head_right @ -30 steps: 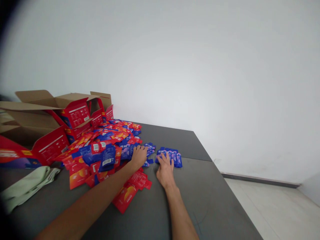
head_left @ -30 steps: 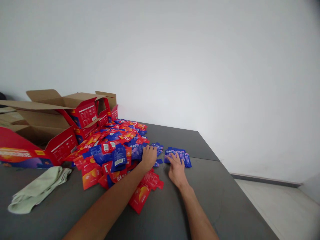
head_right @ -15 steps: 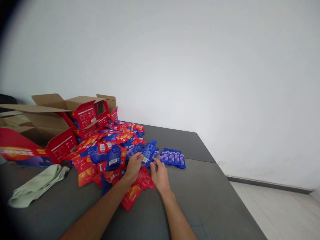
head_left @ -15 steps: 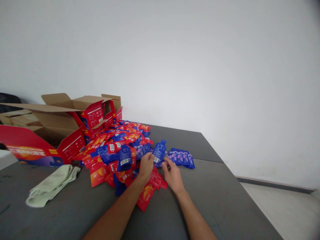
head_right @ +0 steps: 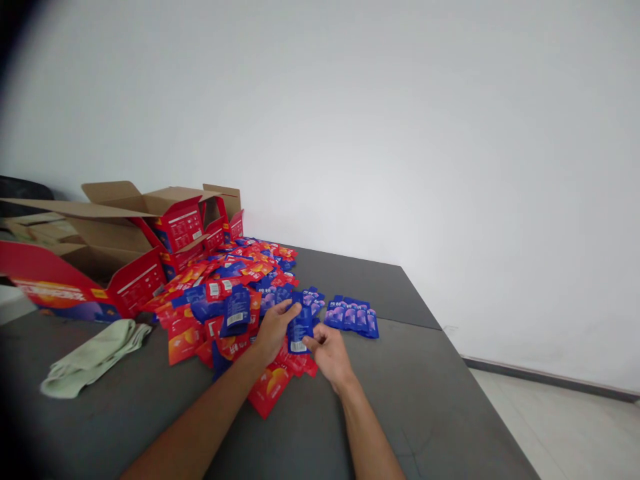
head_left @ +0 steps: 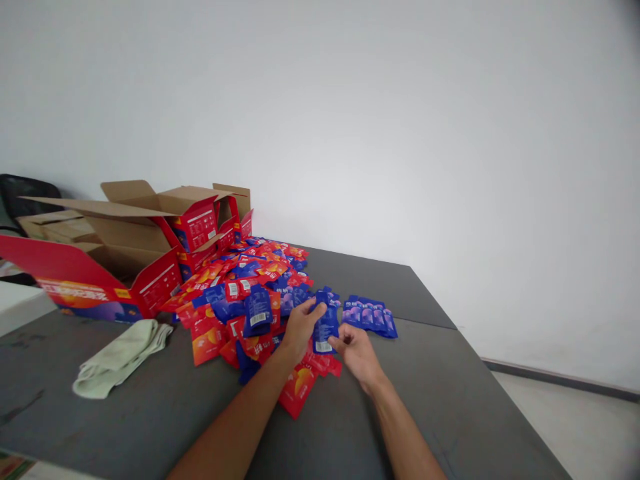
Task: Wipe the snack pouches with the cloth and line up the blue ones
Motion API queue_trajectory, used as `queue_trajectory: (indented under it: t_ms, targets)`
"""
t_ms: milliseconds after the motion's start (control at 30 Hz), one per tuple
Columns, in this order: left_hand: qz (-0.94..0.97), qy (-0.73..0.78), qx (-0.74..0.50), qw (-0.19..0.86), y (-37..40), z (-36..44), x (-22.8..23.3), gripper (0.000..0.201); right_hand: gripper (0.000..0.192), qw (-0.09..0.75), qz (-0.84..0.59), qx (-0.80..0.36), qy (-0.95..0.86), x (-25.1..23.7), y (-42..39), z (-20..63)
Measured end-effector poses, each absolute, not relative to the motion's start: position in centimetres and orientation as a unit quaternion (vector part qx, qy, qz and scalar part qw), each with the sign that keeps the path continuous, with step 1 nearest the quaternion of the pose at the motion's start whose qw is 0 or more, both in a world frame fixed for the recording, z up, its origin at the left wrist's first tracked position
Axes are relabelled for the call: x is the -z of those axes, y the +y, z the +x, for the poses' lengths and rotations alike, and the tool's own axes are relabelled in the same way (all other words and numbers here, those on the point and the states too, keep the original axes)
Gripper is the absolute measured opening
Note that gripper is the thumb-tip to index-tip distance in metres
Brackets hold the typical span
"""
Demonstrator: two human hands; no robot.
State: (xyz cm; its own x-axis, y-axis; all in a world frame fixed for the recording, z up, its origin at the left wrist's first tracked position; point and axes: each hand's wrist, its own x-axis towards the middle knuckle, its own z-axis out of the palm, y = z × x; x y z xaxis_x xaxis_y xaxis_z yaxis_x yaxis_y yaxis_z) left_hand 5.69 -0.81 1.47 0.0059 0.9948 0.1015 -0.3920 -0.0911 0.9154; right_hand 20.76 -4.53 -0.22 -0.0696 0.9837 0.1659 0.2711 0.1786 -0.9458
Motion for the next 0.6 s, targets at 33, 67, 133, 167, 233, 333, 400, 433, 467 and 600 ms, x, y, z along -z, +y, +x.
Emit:
queue_trajectory:
  t_ms: [33,67,133,167,233,333,400,433,467,600]
  targets:
    - [0.411,0.358,-0.609,0.576,-0.8,5.6,-1.5,0.037,0.030,0.443,-0.504,-0.398,-0.626,0.5,-4.6,20.6]
    - [0.407,0.359,-0.607,0.581,-0.7,5.4,-1.4,0.037,0.029,0.433,-0.502,-0.400,-0.633,0.7,-4.6,20.5]
    - [0.412,0.366,-0.597,0.583,-0.6,5.2,-1.2,0.038,0.028,0.422,-0.501,-0.400,-0.641,1.1,-4.7,20.1]
    - [0.418,0.373,-0.591,0.580,-0.5,5.1,-1.0,0.038,0.028,0.419,-0.501,-0.401,-0.643,1.2,-4.8,20.0]
    - [0.433,0.386,-0.586,0.565,-0.2,4.9,-0.7,0.040,0.028,0.412,-0.499,-0.405,-0.646,1.2,-5.0,19.6]
    - [0.465,0.422,-0.588,0.509,0.1,4.9,-0.4,0.041,0.031,0.424,-0.502,-0.399,-0.639,0.7,-5.0,19.5]
    - [0.479,0.459,-0.593,0.456,0.1,5.3,-0.2,0.045,0.033,0.453,-0.516,-0.378,-0.622,0.5,-4.9,19.8]
    - [0.489,0.480,-0.591,0.426,0.0,5.6,-0.1,0.051,0.033,0.470,-0.526,-0.360,-0.610,0.4,-4.7,20.0]
    - [0.501,0.500,-0.584,0.397,-0.2,6.0,0.0,0.056,0.034,0.486,-0.538,-0.338,-0.599,0.4,-4.6,20.2]
    - [0.589,0.504,-0.523,0.354,-1.6,7.5,0.4,0.053,0.028,0.508,-0.568,-0.258,-0.594,0.8,-4.3,20.5]
